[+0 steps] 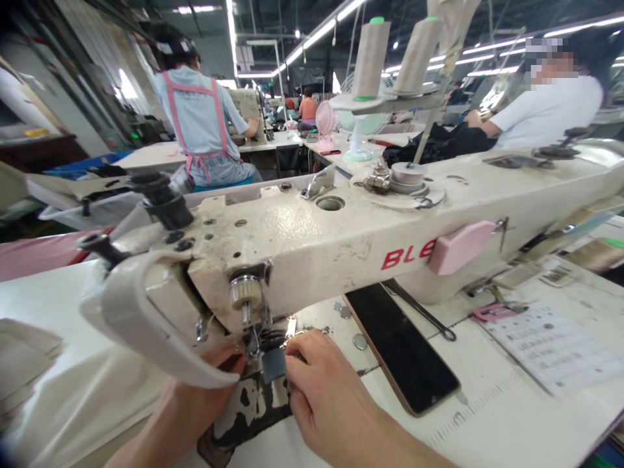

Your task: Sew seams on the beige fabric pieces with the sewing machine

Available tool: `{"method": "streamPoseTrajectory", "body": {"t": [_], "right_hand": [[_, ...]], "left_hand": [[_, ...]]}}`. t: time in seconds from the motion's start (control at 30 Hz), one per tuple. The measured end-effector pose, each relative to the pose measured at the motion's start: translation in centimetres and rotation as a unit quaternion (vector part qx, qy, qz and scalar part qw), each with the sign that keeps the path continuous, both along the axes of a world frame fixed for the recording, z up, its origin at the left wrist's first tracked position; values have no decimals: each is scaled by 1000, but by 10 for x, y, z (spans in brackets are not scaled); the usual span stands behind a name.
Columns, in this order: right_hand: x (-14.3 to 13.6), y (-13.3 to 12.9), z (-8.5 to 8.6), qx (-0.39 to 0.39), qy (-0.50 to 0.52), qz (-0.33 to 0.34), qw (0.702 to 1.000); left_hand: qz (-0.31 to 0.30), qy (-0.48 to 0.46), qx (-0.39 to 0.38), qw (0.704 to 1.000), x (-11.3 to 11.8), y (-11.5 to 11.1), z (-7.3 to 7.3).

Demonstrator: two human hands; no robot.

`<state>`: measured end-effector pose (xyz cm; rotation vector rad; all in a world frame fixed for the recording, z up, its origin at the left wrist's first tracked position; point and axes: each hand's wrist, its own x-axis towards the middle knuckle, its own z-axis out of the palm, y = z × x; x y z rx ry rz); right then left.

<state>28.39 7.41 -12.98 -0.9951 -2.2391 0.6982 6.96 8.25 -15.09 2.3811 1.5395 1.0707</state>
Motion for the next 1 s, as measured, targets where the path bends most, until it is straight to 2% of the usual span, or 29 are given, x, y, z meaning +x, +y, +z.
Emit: {"method": "streamPoseTrajectory", "body": {"t": [0.5,0.63,0.73,0.87,1.0], "right_hand": [[0,-3,-3,-6,-13,-21,1000],[2,-6,-9,20,-30,-19,999],[5,-7,-21,73,-59,-6,996],[11,-2,-38,139,-92,-25,986],[15,1,-40,167,-106,1,980]], "left_hand": [[-5,-42,-52,998,-5,5,0],[-11,-49,-78,996,-2,3,11],[-20,-31,-96,995,1,-1,19],[27,-11,-102,994,5,-1,16],[84,8,-115,990,11,0,18]]}}
